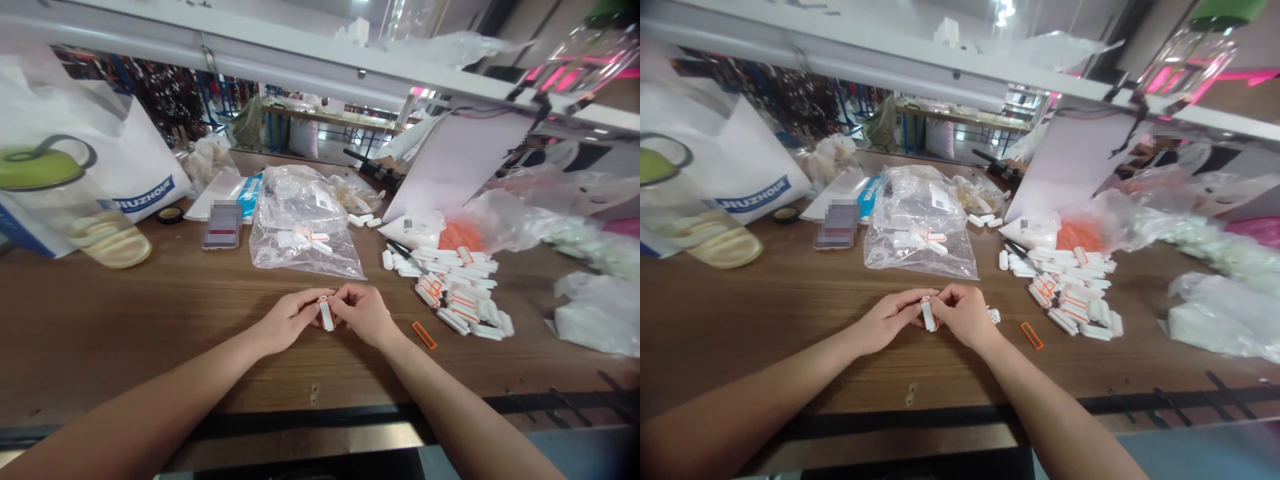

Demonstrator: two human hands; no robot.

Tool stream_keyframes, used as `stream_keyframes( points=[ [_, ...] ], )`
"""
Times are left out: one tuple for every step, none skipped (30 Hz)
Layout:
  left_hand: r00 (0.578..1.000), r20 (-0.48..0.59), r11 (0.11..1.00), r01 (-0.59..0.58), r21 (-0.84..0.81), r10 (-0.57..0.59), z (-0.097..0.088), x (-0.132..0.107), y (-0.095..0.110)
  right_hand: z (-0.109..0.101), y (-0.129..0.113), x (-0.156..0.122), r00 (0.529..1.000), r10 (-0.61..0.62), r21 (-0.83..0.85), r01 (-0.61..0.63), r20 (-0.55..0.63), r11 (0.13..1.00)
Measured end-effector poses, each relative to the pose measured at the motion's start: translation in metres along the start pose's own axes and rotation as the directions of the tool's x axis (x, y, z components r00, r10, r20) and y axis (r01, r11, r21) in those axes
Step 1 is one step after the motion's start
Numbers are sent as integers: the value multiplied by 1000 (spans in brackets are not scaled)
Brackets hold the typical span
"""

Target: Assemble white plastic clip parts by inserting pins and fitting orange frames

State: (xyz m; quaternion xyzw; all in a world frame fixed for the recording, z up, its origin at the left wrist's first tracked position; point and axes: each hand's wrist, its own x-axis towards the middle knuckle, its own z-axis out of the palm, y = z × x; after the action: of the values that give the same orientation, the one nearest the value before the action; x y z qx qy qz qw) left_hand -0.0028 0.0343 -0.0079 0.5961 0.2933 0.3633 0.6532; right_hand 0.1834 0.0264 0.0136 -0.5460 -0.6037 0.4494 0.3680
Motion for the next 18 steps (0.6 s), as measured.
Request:
stream_keyframes(
  points=[
    [1000, -19, 999, 21, -45, -22, 0, 1, -1, 0, 1, 0, 1000, -12, -11, 12, 10, 1000],
    [998, -48, 994, 43, -96, -47, 0, 1, -2, -1, 1, 1, 999, -20, -20, 20, 25, 1000],
    [994, -85, 988, 58, -145, -71, 0, 2, -3, -2, 2, 1, 999, -13, -25, 14, 43, 1000],
    [988, -123, 981, 66, -184, -90, 0, 3, -3, -3, 2, 2, 998, 9, -25, -8, 66, 1000],
    [982, -156, 975, 68, -211, -102, 0, 4, -3, -3, 2, 2, 995, 41, -18, -40, 87, 999],
    [978, -179, 971, 68, -228, -110, 0, 5, -3, -4, 3, 3, 992, 71, -5, -71, 106, 997],
    [974, -193, 969, 67, -238, -115, 1, 5, -2, -4, 2, 4, 988, 91, 15, -93, 124, 996],
    [972, -202, 966, 67, -249, -120, 1, 5, -2, -5, 2, 4, 986, 97, 39, -103, 138, 994],
    [970, -208, 963, 67, -262, -124, 1, 5, -1, -5, 1, 4, 985, 92, 63, -102, 146, 993],
    [969, -209, 958, 70, -277, -131, 2, 5, -1, -5, 1, 4, 986, 85, 82, -98, 147, 992],
    [969, -204, 954, 77, -291, -141, 3, 4, 0, -5, 0, 4, 987, 82, 96, -96, 141, 991],
    [969, -195, 950, 86, -300, -150, 4, 4, 0, -5, -1, 4, 988, 84, 103, -98, 133, 990],
    [971, -183, 948, 95, -304, -156, 5, 3, 0, -5, -2, 4, 989, 88, 106, -101, 122, 989],
    [972, -171, 947, 101, -304, -158, 6, 2, 0, -5, -3, 3, 989, 92, 108, -104, 112, 989],
    [974, -162, 948, 103, -301, -157, 7, 2, 0, -5, -3, 3, 990, 92, 111, -104, 107, 988],
    [975, -159, 950, 101, -297, -153, 8, 1, 0, -5, -3, 3, 991, 89, 117, -101, 105, 988],
    [976, -160, 951, 95, -295, -147, 9, 1, 1, -5, -3, 3, 991, 83, 126, -96, 107, 987],
    [977, -160, 951, 92, -295, -144, 9, 1, 1, -5, -2, 2, 991, 76, 136, -91, 111, 986]
  ],
)
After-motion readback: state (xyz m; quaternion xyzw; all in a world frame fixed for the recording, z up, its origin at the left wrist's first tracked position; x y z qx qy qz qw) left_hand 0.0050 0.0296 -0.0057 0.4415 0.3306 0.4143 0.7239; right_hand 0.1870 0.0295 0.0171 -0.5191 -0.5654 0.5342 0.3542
